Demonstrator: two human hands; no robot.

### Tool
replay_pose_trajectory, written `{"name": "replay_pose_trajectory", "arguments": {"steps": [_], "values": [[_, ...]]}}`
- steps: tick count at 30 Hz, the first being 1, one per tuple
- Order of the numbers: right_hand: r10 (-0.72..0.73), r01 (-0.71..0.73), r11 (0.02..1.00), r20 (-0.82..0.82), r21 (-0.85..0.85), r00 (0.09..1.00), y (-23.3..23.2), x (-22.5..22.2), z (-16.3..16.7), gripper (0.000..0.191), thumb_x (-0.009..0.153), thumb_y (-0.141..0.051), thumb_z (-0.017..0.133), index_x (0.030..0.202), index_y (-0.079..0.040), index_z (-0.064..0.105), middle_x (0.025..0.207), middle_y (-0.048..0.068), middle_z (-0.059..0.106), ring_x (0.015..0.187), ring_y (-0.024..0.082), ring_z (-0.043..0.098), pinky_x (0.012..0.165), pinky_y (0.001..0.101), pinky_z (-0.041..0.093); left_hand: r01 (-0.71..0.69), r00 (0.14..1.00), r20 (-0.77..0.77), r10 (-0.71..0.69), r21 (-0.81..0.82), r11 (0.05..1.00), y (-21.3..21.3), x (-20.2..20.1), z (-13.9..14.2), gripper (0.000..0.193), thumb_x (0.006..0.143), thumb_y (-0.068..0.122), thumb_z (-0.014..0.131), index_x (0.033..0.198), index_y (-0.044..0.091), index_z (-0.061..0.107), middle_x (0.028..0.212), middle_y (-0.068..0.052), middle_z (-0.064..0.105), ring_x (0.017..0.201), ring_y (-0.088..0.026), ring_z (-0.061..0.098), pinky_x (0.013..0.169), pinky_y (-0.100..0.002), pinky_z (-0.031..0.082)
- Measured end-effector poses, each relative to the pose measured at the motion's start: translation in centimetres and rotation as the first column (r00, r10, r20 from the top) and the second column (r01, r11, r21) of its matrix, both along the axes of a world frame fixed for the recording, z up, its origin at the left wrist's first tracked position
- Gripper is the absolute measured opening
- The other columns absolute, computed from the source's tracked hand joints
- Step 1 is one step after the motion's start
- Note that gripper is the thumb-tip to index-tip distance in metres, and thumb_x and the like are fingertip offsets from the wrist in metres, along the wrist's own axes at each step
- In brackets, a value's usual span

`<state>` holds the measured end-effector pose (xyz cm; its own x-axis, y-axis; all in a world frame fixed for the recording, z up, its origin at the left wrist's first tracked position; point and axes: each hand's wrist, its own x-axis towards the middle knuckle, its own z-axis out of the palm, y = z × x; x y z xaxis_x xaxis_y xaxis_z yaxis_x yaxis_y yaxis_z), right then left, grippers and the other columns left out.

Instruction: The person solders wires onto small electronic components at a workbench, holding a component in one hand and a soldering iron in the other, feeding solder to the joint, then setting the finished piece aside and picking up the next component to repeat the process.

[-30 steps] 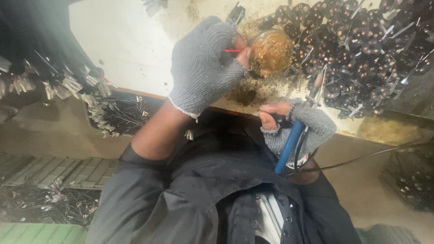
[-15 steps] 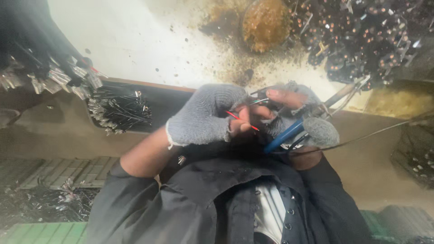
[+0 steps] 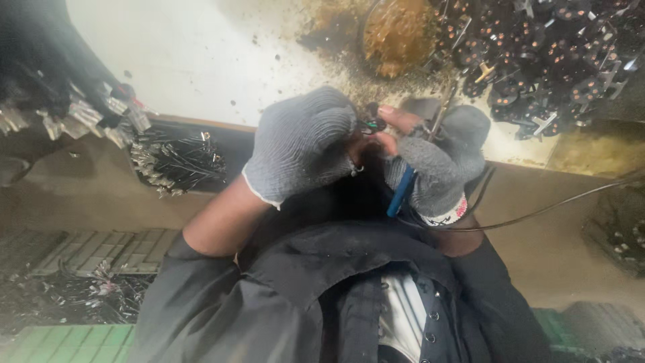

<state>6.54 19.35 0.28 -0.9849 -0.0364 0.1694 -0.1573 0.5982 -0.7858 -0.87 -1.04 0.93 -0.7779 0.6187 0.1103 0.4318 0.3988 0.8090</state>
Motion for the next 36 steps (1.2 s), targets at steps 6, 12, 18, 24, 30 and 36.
{"name": "replay_pose_trajectory", "arguments": {"steps": [6,12,18,24,30,36], "values": [[-0.090,0.093,0.988,-0.029,0.126,0.996,-0.1,0.7,-0.2,0.016,0.095,-0.010,0.090,0.107,-0.006,0.080,0.100,0.006,0.079,0.101,0.021,0.073,0.093,0.0333,0.055,-0.046,0.999,-0.016,0.045,-0.071,0.996,0.1,0.6,-1.0,0.018,0.081,0.020,0.084,0.089,0.017,0.068,0.090,-0.006,0.065,0.084,-0.030,0.066,0.072,-0.042,0.053],[-0.049,0.051,0.986,-0.016,0.158,0.999,0.3,0.1,0.6,0.017,0.090,-0.009,0.090,0.103,-0.008,0.079,0.097,0.006,0.079,0.101,0.023,0.073,0.105,0.0384,0.047,-0.098,0.995,-0.025,0.096,-0.070,0.993,0.5,1.1,-1.0,0.018,0.084,0.020,0.083,0.094,0.015,0.068,0.100,-0.006,0.068,0.091,-0.030,0.067,0.077,-0.042,0.053],[-0.062,0.058,0.994,0.045,0.096,0.997,-0.1,0.2,0.3,0.016,0.100,-0.012,0.088,0.112,-0.006,0.079,0.107,0.007,0.079,0.108,0.020,0.075,0.102,0.0346,0.053,-0.095,0.995,-0.039,0.093,-0.078,0.992,0.8,1.6,-1.2,0.017,0.089,0.018,0.082,0.098,0.013,0.069,0.103,-0.007,0.067,0.095,-0.030,0.067,0.080,-0.042,0.054],[-0.106,0.118,0.971,-0.071,0.209,0.992,1.1,2.0,0.5,0.048,0.085,-0.050,0.075,0.104,-0.006,0.080,0.079,0.010,0.058,0.079,0.028,0.059,0.070,0.0386,0.047,-0.091,0.994,-0.064,0.088,-0.042,0.995,0.8,1.4,-1.1,0.019,0.087,0.020,0.081,0.100,0.012,0.069,0.106,-0.008,0.067,0.097,-0.030,0.067,0.082,-0.041,0.055],[0.046,-0.039,0.998,0.213,-0.039,0.976,2.1,4.4,-0.1,0.037,0.089,-0.040,0.076,0.101,-0.005,0.076,0.079,0.009,0.061,0.075,0.027,0.061,0.067,0.0397,0.049,-0.110,0.992,-0.078,0.101,-0.116,0.987,1.0,1.3,-1.0,0.015,0.089,0.015,0.081,0.099,0.012,0.069,0.105,-0.007,0.067,0.097,-0.030,0.067,0.082,-0.042,0.056],[0.137,-0.137,0.991,0.161,-0.011,0.978,3.3,4.6,-0.4,0.027,0.093,-0.031,0.078,0.098,-0.005,0.073,0.078,0.009,0.063,0.072,0.027,0.064,0.065,0.0408,0.050,-0.081,0.994,-0.084,0.077,-0.051,0.995,0.7,1.0,-1.0,0.019,0.089,0.016,0.081,0.102,0.011,0.067,0.109,-0.008,0.066,0.101,-0.031,0.067,0.084,-0.042,0.056]]}}
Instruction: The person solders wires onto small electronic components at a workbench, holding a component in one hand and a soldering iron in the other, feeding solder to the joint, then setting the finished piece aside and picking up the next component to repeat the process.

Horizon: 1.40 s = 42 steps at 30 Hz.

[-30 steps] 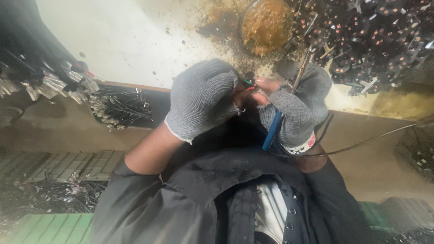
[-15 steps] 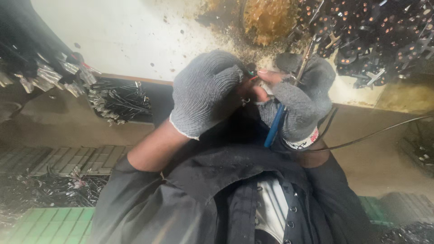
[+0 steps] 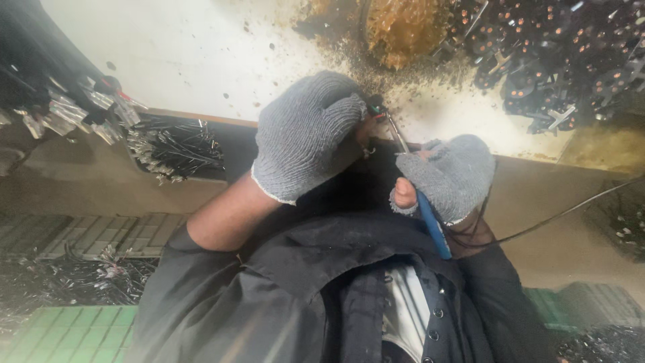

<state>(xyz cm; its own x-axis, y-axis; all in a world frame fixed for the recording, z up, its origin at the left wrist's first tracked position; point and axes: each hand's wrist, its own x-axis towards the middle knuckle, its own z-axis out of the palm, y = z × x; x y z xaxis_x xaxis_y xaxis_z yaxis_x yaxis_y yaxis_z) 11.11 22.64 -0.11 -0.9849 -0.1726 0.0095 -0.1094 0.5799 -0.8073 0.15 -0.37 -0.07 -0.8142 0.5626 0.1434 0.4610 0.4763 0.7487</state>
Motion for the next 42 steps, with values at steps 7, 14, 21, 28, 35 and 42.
{"name": "replay_pose_trajectory", "arguments": {"steps": [7,14,21,28,35,42], "values": [[-0.011,0.428,0.778,0.671,-0.460,0.741,0.3,1.6,-1.1,0.022,0.096,-0.018,0.078,0.087,-0.001,0.068,0.073,0.008,0.065,0.064,0.022,0.065,0.057,0.0382,0.055,-0.009,1.000,0.010,0.009,0.013,1.000,0.1,-0.3,0.0,0.016,0.091,0.016,0.082,0.096,0.011,0.067,0.107,-0.008,0.066,0.097,-0.031,0.068,0.079,-0.041,0.056],[0.301,0.688,0.380,0.786,-0.618,0.540,1.7,3.1,-4.0,0.015,0.091,-0.010,0.073,0.092,0.005,0.071,0.084,0.015,0.073,0.076,0.024,0.073,0.070,0.0359,0.062,-0.003,1.000,0.006,0.003,-0.010,1.000,0.1,-0.4,0.1,0.015,0.093,0.019,0.082,0.095,0.013,0.068,0.106,-0.007,0.067,0.094,-0.028,0.069,0.075,-0.038,0.055],[-0.020,0.098,0.990,0.603,-0.097,0.798,0.8,1.4,-2.9,0.021,0.093,-0.020,0.074,0.082,-0.002,0.074,0.072,0.012,0.070,0.063,0.026,0.068,0.060,0.0381,0.052,-0.032,0.999,-0.031,0.032,-0.005,0.999,0.3,-0.2,0.2,0.013,0.094,0.019,0.080,0.095,0.011,0.069,0.103,-0.007,0.066,0.091,-0.028,0.068,0.074,-0.038,0.055],[0.018,-0.057,0.994,0.364,0.095,0.931,0.1,0.1,0.2,0.023,0.092,-0.023,0.075,0.083,-0.002,0.074,0.072,0.011,0.069,0.064,0.025,0.067,0.060,0.0376,0.050,-0.034,0.999,-0.032,0.034,-0.019,0.999,0.3,0.1,0.0,0.011,0.093,0.016,0.080,0.093,0.012,0.069,0.101,-0.007,0.066,0.090,-0.028,0.068,0.074,-0.039,0.055],[0.109,0.395,0.810,0.772,-0.434,0.626,0.5,1.2,-2.1,0.026,0.092,-0.026,0.075,0.084,-0.001,0.074,0.072,0.011,0.068,0.065,0.024,0.066,0.060,0.0372,0.049,-0.018,1.000,-0.001,0.018,0.013,1.000,0.2,-0.1,-0.2,0.015,0.091,0.018,0.081,0.094,0.011,0.069,0.104,-0.009,0.067,0.090,-0.030,0.068,0.073,-0.040,0.055],[0.054,0.263,0.901,0.689,-0.346,0.722,0.4,1.3,-2.4,0.028,0.091,-0.028,0.076,0.085,-0.001,0.074,0.072,0.010,0.067,0.066,0.023,0.065,0.060,0.0367,0.048,-0.031,0.999,-0.031,0.031,0.016,0.999,0.4,-0.1,0.2,0.013,0.092,0.018,0.080,0.097,0.012,0.070,0.106,-0.006,0.067,0.092,-0.028,0.068,0.075,-0.039,0.055]]}}
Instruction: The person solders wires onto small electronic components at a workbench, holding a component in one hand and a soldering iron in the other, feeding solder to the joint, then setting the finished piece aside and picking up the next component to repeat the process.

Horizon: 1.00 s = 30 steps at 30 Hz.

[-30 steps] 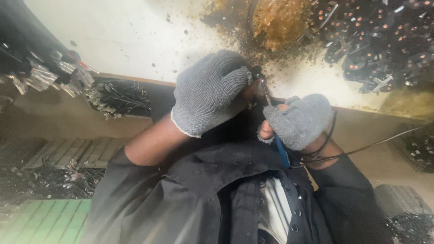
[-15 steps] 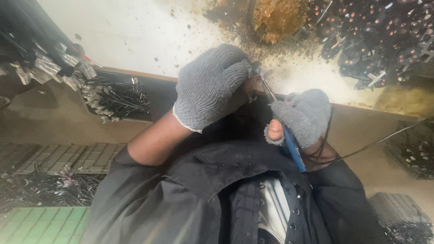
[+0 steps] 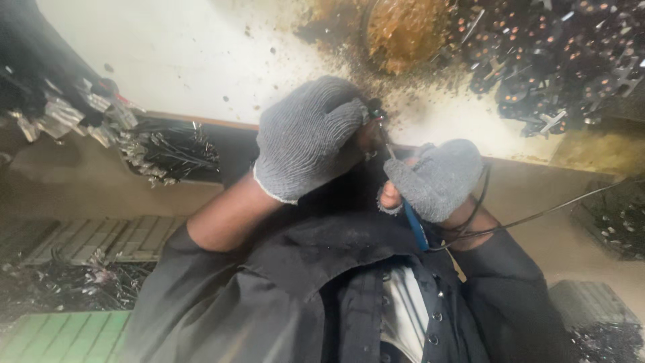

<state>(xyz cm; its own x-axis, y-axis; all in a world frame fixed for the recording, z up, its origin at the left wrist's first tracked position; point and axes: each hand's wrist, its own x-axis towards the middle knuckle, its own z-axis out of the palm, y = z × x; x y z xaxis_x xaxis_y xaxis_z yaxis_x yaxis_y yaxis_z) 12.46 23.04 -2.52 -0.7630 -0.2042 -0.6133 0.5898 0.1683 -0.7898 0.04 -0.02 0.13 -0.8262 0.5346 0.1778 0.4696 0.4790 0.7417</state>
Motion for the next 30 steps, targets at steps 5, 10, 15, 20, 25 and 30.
{"name": "replay_pose_trajectory", "arguments": {"steps": [5,10,15,20,25,30], "values": [[0.294,-0.151,0.893,-0.296,0.424,0.909,-0.5,-1.2,1.3,0.030,0.091,-0.030,0.076,0.085,-0.001,0.074,0.073,0.010,0.066,0.067,0.022,0.064,0.060,0.0364,0.047,-0.022,1.000,-0.004,0.022,-0.011,1.000,-0.1,0.1,-0.1,0.013,0.091,0.017,0.080,0.094,0.012,0.069,0.103,-0.006,0.066,0.090,-0.028,0.067,0.074,-0.038,0.054],[0.398,-0.120,0.835,-0.439,0.537,0.806,-0.8,-2.6,2.7,0.032,0.091,-0.032,0.077,0.086,-0.001,0.074,0.073,0.010,0.066,0.067,0.022,0.063,0.060,0.0361,0.046,-0.015,1.000,0.006,0.015,-0.038,0.999,-0.1,0.2,-0.2,0.013,0.090,0.018,0.081,0.093,0.013,0.069,0.100,-0.005,0.066,0.088,-0.027,0.067,0.072,-0.038,0.054],[0.135,0.158,0.871,-0.536,0.465,0.834,-1.6,-2.0,4.3,0.042,0.101,-0.042,0.072,0.096,-0.001,0.070,0.085,0.009,0.066,0.079,0.019,0.064,0.070,0.0333,0.048,0.019,1.000,-0.008,-0.019,-0.022,1.000,-0.3,-0.1,-0.1,0.019,0.081,0.019,0.079,0.095,0.011,0.069,0.102,-0.007,0.065,0.090,-0.029,0.067,0.073,-0.039,0.054],[-0.270,0.315,0.949,-0.438,0.032,0.858,-2.3,-2.2,4.4,0.064,0.094,-0.065,0.066,0.105,-0.002,0.066,0.101,0.007,0.068,0.096,0.017,0.065,0.082,0.0296,0.050,-0.028,1.000,-0.011,0.028,-0.069,0.997,0.1,0.1,-0.1,0.015,0.088,0.021,0.082,0.091,0.013,0.069,0.099,-0.006,0.066,0.087,-0.028,0.067,0.070,-0.039,0.053],[-0.275,0.357,0.910,-0.341,0.209,0.899,-3.4,-4.9,5.5,0.036,0.097,-0.046,0.072,0.089,-0.012,0.069,0.077,0.000,0.071,0.075,0.011,0.072,0.071,0.0260,0.053,-0.015,1.000,-0.013,0.014,-0.053,0.998,0.2,0.2,-0.3,0.015,0.084,0.019,0.081,0.091,0.013,0.069,0.099,-0.005,0.066,0.086,-0.027,0.067,0.070,-0.039,0.054],[0.024,0.196,0.886,-0.463,0.421,0.886,-3.8,-6.3,7.3,0.014,0.097,-0.018,0.076,0.109,-0.011,0.077,0.100,0.006,0.076,0.092,0.017,0.072,0.084,0.0303,0.055,-0.006,1.000,-0.018,0.005,-0.041,0.999,-0.1,0.3,-0.8,0.017,0.083,0.019,0.082,0.094,0.013,0.070,0.101,-0.006,0.068,0.087,-0.026,0.068,0.069,-0.038,0.054]]}}
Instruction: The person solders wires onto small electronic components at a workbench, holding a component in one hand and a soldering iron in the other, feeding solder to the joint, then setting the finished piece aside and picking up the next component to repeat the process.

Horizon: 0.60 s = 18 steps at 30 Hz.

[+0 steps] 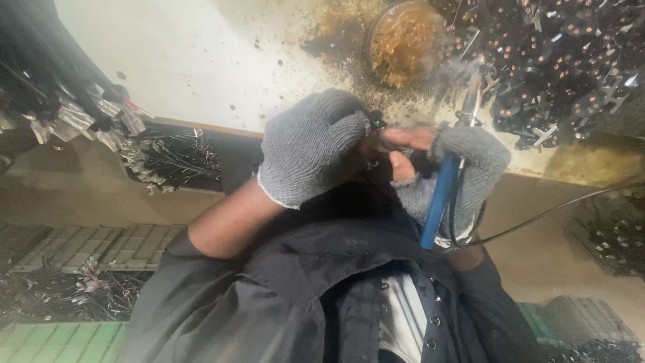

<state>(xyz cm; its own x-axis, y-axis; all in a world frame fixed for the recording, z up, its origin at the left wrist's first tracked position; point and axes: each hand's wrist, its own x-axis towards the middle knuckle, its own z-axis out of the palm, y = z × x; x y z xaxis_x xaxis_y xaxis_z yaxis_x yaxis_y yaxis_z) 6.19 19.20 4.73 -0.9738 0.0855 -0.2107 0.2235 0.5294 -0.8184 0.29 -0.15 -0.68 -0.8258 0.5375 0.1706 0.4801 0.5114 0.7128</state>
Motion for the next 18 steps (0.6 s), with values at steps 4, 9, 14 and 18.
{"name": "replay_pose_trajectory", "arguments": {"steps": [4,9,14,18], "values": [[0.094,-0.092,0.995,-0.071,0.035,0.993,0.2,0.1,-0.8,0.015,0.099,-0.010,0.077,0.115,-0.010,0.077,0.101,0.007,0.077,0.092,0.018,0.073,0.084,0.0282,0.055,0.012,1.000,-0.006,-0.011,0.026,1.000,0.1,0.2,-0.4,0.021,0.085,0.023,0.085,0.095,0.013,0.069,0.103,-0.005,0.068,0.089,-0.026,0.069,0.072,-0.037,0.056],[0.153,-0.150,0.988,-0.194,0.026,0.969,0.5,0.1,-2.3,0.014,0.101,-0.006,0.076,0.115,-0.009,0.076,0.102,0.008,0.077,0.092,0.020,0.076,0.083,0.0290,0.059,-0.042,0.999,-0.004,0.042,-0.011,0.999,0.1,0.2,0.1,0.020,0.079,0.020,0.082,0.092,0.014,0.069,0.103,-0.004,0.069,0.088,-0.026,0.070,0.071,-0.038,0.056],[0.177,-0.207,0.961,-0.166,-0.184,0.970,1.3,-0.2,-3.0,0.017,0.101,-0.007,0.074,0.119,-0.004,0.073,0.099,0.009,0.075,0.085,0.019,0.076,0.076,0.0296,0.059,-0.019,0.999,-0.030,0.021,0.057,0.998,0.0,-0.1,0.9,0.029,0.080,0.029,0.085,0.094,0.012,0.067,0.104,-0.007,0.067,0.088,-0.028,0.069,0.071,-0.040,0.055],[0.253,-0.254,0.967,-0.241,0.031,0.937,1.6,0.3,-3.9,0.016,0.099,-0.008,0.074,0.114,-0.005,0.074,0.106,0.012,0.076,0.096,0.022,0.077,0.087,0.0322,0.061,-0.041,0.999,-0.027,0.041,-0.016,0.999,0.0,0.3,0.4,0.019,0.081,0.020,0.080,0.095,0.015,0.068,0.106,-0.005,0.067,0.091,-0.027,0.069,0.072,-0.039,0.056]]}}
